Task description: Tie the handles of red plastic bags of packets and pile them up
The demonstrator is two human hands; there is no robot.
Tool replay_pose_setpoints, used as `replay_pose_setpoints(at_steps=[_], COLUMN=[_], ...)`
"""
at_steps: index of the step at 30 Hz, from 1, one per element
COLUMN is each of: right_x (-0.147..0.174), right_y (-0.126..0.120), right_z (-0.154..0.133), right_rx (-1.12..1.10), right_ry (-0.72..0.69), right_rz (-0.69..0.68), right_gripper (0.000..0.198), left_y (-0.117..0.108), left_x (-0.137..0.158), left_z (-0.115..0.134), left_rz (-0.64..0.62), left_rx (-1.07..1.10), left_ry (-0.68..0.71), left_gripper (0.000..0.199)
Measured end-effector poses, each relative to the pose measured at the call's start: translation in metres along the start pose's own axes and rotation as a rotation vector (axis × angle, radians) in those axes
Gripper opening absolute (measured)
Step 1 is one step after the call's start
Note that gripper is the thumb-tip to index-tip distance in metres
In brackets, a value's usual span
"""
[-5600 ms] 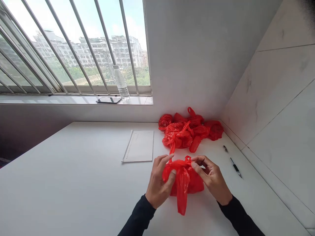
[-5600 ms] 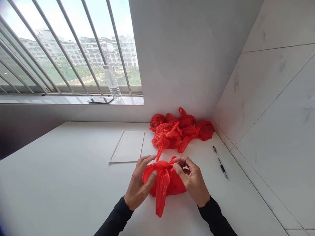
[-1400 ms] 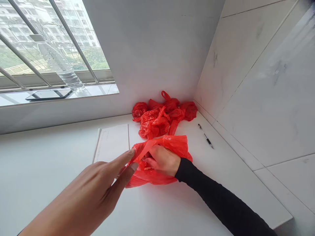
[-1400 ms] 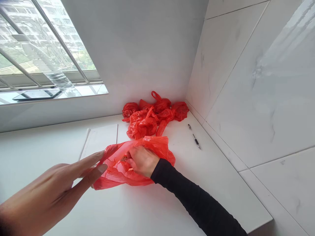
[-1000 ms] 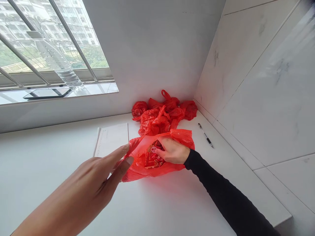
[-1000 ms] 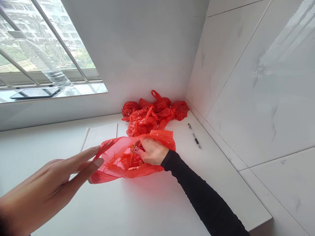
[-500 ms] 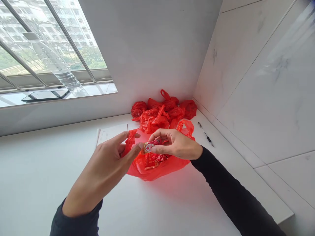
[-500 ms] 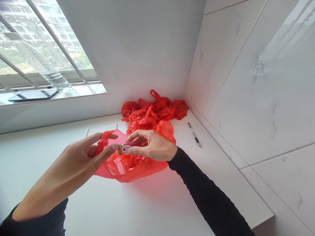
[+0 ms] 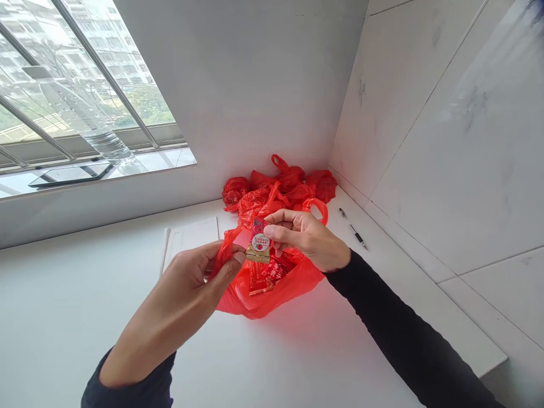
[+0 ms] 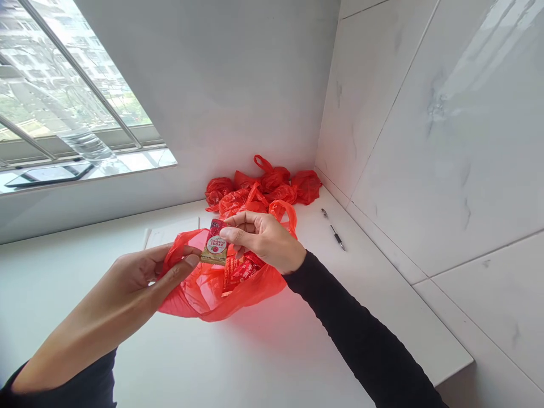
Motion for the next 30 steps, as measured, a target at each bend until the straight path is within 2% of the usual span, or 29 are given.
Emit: replay_pose_setpoints(at_steps=[8, 12, 17, 22, 30], right_x=[0.002, 0.002, 0.004, 0.005, 0.004], right_y=[0.000, 0.001, 0.007, 0.011, 0.010], right_z=[-0.003, -0.004, -0.004, -0.002, 0.000], right_rx=[-0.013, -0.005, -0.004, -0.041, -0.036], right_ry=[0.010, 0.032, 0.053, 0.070, 0.074], right_rz=[0.006, 0.007, -0.035, -0.060, -0.051], right_gripper=[0.028, 0.029, 0.032, 0.037, 0.035], left_y=[0.004, 0.003, 0.011, 0.008, 0.011], left_x=[0.003, 0.001, -0.001, -0.002, -0.002], left_z=[0.002, 0.000, 0.011, 0.017, 0.016], left_rz=[-0.069, -0.028, 0.019, 0.099, 0.030], left_rx=[0.047, 0.106, 0.212, 0.249, 0.267], left_ry=[-0.078, -0.111, -0.129, -0.107, -0.126], left_gripper=[0.030, 0.035, 0.028, 0.036, 0.028])
Point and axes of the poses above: each hand's wrist, its own x-axis away from the middle knuckle, its own y-axis out of the palm, z = x × y, the point moved 9 cm from there along -x, towards the middle knuckle, and after that the axes turned 1 degree about -z, right-handed, at the moved point
